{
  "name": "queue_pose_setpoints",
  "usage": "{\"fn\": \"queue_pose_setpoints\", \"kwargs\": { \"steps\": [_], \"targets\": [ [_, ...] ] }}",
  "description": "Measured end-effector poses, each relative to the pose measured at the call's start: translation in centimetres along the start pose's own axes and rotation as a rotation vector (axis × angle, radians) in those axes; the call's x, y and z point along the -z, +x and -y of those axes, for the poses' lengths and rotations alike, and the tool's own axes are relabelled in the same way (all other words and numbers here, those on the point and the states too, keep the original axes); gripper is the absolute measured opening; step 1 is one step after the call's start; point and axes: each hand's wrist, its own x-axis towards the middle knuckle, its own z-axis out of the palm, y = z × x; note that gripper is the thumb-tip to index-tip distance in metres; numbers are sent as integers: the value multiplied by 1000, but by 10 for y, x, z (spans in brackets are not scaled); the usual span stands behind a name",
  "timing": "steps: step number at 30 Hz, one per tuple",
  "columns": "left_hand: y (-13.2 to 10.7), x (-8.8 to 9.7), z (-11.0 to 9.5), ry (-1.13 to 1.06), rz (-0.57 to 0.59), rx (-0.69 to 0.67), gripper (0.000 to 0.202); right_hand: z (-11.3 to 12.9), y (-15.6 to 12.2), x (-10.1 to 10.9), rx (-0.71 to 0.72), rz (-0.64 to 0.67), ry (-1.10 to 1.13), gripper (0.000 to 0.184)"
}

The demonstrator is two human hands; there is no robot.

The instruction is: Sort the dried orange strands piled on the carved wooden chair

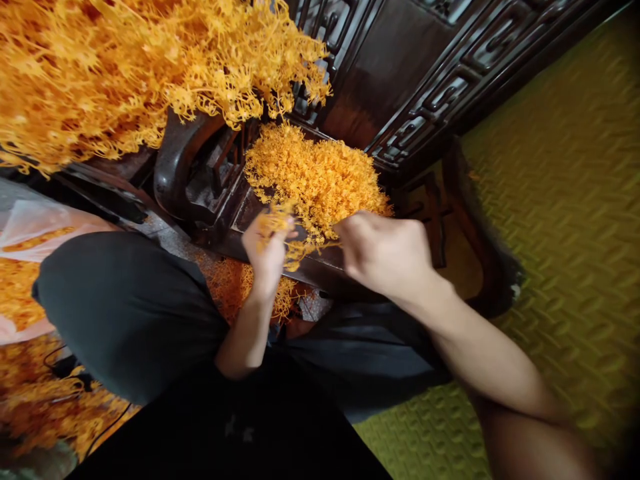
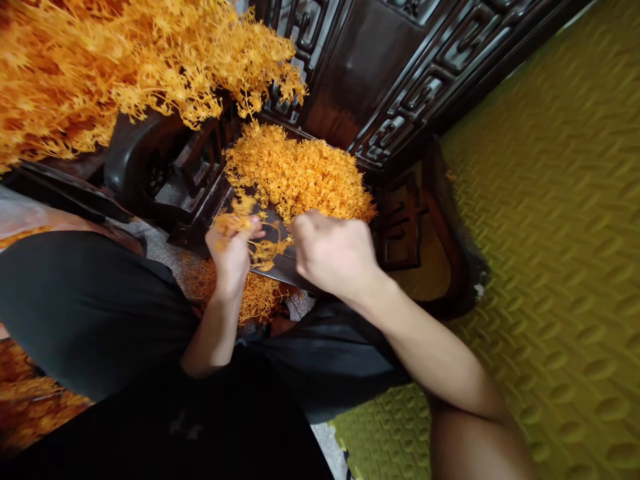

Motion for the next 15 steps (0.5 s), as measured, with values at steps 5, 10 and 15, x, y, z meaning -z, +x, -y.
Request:
{"fn": "queue_pose_setpoints", "kwargs": {
  "steps": [5, 10, 15],
  "targets": [
    [0, -4, -11, -309, 67, 318, 30, -44, -7, 9, -341, -174, 399, 29],
    [-10, -14, -20, -411, 116, 490, 26, -65, 8, -39, -275, 130, 813, 40],
    [-11, -16, -22, -371, 86, 534, 20, -53, 19, -57, -65, 324, 1062, 45]
  ]
}}
